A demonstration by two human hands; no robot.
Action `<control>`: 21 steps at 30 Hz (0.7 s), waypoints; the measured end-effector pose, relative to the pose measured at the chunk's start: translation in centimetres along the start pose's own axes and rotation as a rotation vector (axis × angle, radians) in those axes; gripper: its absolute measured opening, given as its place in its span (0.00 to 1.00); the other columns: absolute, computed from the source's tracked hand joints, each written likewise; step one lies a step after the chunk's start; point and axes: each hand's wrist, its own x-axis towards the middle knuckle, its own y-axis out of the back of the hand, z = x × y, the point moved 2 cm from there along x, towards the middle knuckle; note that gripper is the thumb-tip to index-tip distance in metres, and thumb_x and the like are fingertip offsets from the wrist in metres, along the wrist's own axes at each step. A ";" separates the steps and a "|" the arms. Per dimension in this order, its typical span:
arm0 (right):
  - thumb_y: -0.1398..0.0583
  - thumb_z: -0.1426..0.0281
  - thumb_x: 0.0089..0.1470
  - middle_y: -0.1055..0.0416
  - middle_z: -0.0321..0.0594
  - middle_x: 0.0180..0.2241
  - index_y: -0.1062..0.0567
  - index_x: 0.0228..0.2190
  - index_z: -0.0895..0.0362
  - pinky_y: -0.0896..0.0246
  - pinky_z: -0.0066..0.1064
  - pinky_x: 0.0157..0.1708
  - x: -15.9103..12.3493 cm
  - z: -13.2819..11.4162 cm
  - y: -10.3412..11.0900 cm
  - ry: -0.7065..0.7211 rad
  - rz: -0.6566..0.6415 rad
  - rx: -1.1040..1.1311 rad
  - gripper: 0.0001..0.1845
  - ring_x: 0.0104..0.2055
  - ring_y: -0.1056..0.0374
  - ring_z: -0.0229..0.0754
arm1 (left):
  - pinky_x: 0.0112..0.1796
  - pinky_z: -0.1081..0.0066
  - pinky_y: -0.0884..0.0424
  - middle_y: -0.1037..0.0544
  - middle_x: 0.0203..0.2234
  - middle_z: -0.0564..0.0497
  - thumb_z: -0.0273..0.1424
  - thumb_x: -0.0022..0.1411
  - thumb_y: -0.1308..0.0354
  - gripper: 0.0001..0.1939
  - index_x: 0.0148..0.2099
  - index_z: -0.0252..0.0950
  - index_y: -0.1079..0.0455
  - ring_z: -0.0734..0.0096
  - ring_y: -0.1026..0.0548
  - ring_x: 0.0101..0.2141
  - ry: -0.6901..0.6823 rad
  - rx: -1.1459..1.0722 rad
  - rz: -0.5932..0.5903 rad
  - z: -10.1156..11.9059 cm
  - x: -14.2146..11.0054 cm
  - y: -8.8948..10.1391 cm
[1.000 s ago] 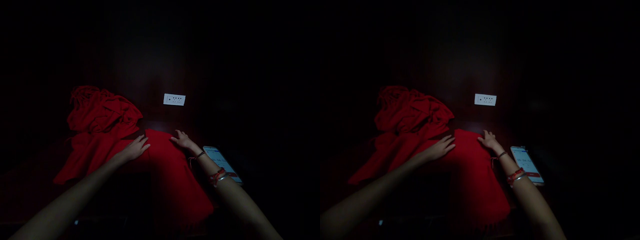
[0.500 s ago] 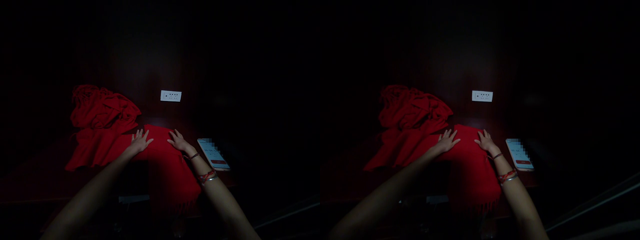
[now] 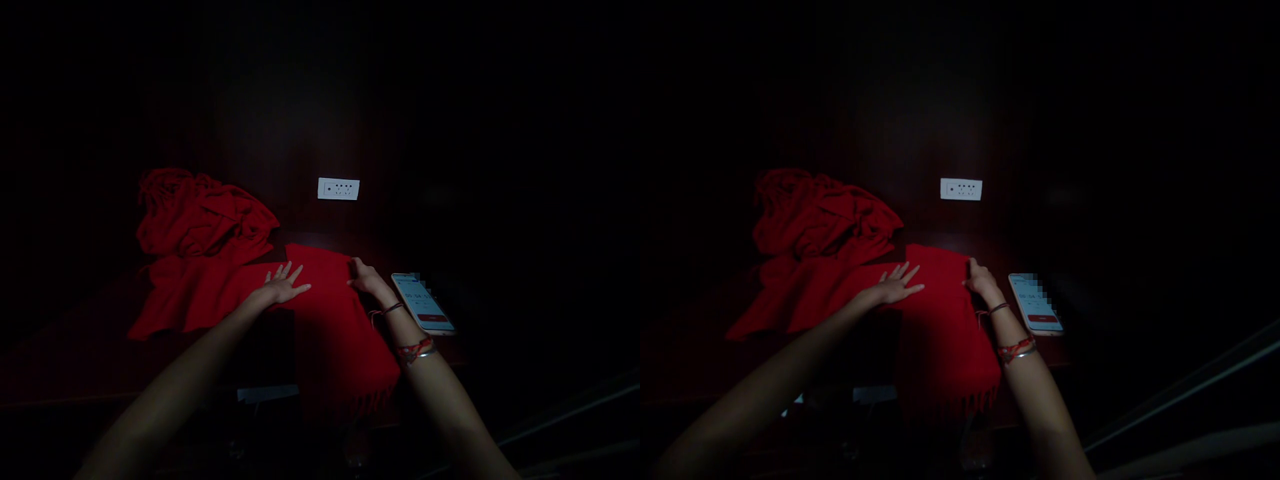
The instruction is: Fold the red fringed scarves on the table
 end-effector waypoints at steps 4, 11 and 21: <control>0.43 0.69 0.43 0.37 0.47 0.44 0.50 0.51 0.55 0.45 0.30 0.39 0.2 0.4 0.1 0.076 0.079 -0.006 0.33 0.44 0.40 0.44 | 0.49 0.54 0.62 0.66 0.56 0.45 0.56 0.50 0.68 0.39 0.59 0.41 0.66 0.58 0.65 0.55 0.005 0.007 0.099 -0.8 0.9 0.0; 0.40 0.74 0.38 0.36 0.44 0.42 0.49 0.51 0.55 0.39 0.24 0.25 -0.9 0.3 0.6 0.145 -0.235 0.219 0.38 0.29 0.35 0.35 | 0.50 0.57 0.59 0.61 0.56 0.42 0.55 0.51 0.66 0.39 0.59 0.38 0.65 0.56 0.62 0.54 0.124 0.051 0.069 -3.2 1.6 0.6; 0.41 0.78 0.40 0.31 0.42 0.29 0.53 0.52 0.58 0.40 0.25 0.22 -1.5 -1.5 -0.1 0.159 -0.367 0.416 0.39 0.21 0.36 0.33 | 0.42 0.65 0.41 0.47 0.52 0.40 0.45 0.54 0.55 0.29 0.55 0.39 0.50 0.57 0.42 0.49 0.036 0.239 0.247 1.1 -2.7 3.8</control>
